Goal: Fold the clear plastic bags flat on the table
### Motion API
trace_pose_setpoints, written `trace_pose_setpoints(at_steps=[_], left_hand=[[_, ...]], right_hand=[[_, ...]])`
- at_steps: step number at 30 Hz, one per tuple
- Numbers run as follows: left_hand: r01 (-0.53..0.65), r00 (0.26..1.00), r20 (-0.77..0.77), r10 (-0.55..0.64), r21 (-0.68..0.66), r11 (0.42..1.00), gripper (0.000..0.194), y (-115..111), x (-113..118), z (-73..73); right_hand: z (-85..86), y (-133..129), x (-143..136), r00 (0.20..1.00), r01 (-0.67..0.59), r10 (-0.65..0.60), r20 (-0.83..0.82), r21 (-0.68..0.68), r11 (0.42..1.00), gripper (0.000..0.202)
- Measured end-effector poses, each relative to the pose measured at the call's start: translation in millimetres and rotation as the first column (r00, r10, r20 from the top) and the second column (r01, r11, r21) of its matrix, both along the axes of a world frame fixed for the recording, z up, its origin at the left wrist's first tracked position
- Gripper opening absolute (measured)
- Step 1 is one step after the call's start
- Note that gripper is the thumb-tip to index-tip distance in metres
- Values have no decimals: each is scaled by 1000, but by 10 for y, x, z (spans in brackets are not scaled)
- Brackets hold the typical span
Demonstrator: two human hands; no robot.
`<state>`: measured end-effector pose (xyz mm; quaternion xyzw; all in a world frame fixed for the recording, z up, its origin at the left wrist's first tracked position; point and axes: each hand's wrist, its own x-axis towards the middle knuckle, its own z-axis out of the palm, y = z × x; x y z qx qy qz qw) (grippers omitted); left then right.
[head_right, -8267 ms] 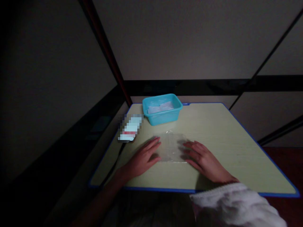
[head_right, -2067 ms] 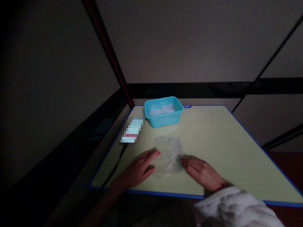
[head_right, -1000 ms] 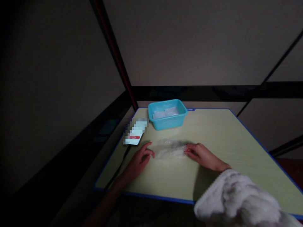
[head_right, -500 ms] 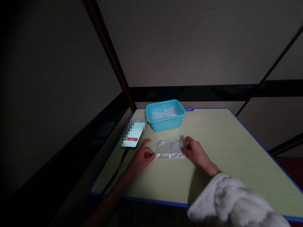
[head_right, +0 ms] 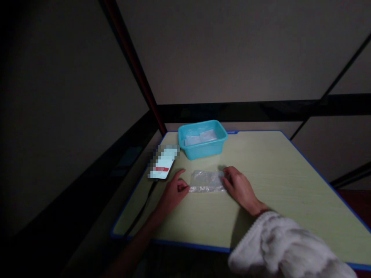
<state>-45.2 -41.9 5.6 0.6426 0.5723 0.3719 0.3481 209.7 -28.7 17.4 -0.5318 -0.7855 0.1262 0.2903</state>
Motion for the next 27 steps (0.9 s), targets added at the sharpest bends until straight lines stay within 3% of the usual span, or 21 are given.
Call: trace_pose_setpoints(at_steps=[4, 8, 11, 19, 27], left_hand=[[-8, 1000, -11, 8, -5, 1000, 60, -5, 11, 13], [-3, 1000, -6, 3, 1, 1000, 58, -9, 16, 23], [3, 1000, -2, -3, 5, 1000, 58, -13, 13, 19], [-11, 1000, -7, 11, 17, 1000, 55, -13, 21, 33], [-11, 1000, -3, 11, 0, 1000, 55, -20, 11, 33]], right_hand=[[-85, -21, 19, 988, -128, 120, 92, 81, 988, 34], [-161, -55, 23, 948, -208, 188, 257, 51, 977, 48], [-160, -69, 44, 929, -227, 211, 305, 17, 974, 52], [40, -30, 191, 973, -183, 186, 141, -29, 983, 48], [-29, -53, 206, 913, -227, 252, 319, -116, 967, 51]])
